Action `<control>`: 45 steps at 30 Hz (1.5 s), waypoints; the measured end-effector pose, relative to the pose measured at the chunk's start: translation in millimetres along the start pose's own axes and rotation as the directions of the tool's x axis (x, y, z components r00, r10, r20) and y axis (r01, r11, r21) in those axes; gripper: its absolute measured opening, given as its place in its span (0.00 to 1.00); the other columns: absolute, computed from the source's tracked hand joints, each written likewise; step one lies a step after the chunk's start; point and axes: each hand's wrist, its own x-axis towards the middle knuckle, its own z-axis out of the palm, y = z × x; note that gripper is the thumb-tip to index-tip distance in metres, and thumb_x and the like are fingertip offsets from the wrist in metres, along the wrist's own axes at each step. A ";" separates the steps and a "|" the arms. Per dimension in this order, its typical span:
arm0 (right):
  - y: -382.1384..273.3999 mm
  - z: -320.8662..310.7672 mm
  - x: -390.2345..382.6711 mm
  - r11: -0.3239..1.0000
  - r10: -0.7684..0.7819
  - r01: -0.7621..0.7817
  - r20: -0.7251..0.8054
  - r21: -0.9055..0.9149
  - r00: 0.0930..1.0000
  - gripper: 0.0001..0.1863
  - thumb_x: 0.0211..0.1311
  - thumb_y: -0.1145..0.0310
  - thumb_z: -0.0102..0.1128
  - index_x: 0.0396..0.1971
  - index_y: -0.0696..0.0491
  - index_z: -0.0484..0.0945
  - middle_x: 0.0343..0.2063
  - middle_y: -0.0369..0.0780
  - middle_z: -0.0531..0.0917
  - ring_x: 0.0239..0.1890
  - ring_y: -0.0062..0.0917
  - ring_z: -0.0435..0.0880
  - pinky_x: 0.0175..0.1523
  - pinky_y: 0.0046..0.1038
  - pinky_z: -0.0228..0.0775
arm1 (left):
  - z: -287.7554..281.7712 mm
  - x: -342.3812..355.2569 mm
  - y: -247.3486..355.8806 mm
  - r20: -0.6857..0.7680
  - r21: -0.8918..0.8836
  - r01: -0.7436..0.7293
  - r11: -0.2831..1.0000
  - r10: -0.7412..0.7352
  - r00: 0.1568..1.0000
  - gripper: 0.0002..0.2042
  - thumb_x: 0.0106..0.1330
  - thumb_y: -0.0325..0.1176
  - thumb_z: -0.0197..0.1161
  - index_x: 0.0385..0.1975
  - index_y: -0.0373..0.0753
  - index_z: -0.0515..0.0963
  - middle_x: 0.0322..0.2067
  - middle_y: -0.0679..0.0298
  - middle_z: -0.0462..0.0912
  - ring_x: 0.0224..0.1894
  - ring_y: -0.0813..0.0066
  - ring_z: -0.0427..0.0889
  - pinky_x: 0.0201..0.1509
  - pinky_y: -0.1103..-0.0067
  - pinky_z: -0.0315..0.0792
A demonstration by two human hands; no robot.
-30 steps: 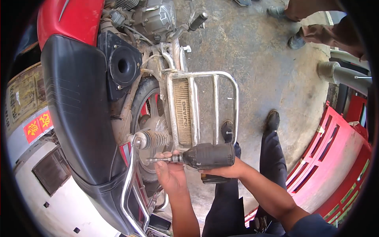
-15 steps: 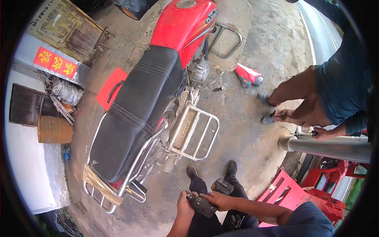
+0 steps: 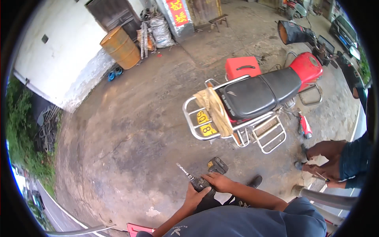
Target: The person disconnects battery charger clamps from a motorcycle, mounts the seat onto the frame, fastens a bolt using a power wrench, and installs a side cover panel using a screwdriver.
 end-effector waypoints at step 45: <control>80.7 -137.2 380.4 -0.364 0.734 -0.901 -0.524 0.235 -0.433 0.09 0.61 0.66 0.61 0.37 0.54 0.79 0.32 0.55 0.85 0.39 0.53 0.85 0.45 0.52 0.75 | -482.7 855.9 170.6 -0.053 0.587 0.473 0.656 -0.553 0.832 0.27 0.39 0.30 0.79 0.44 0.33 0.82 0.38 0.54 0.87 0.40 0.59 0.88 0.43 0.60 0.83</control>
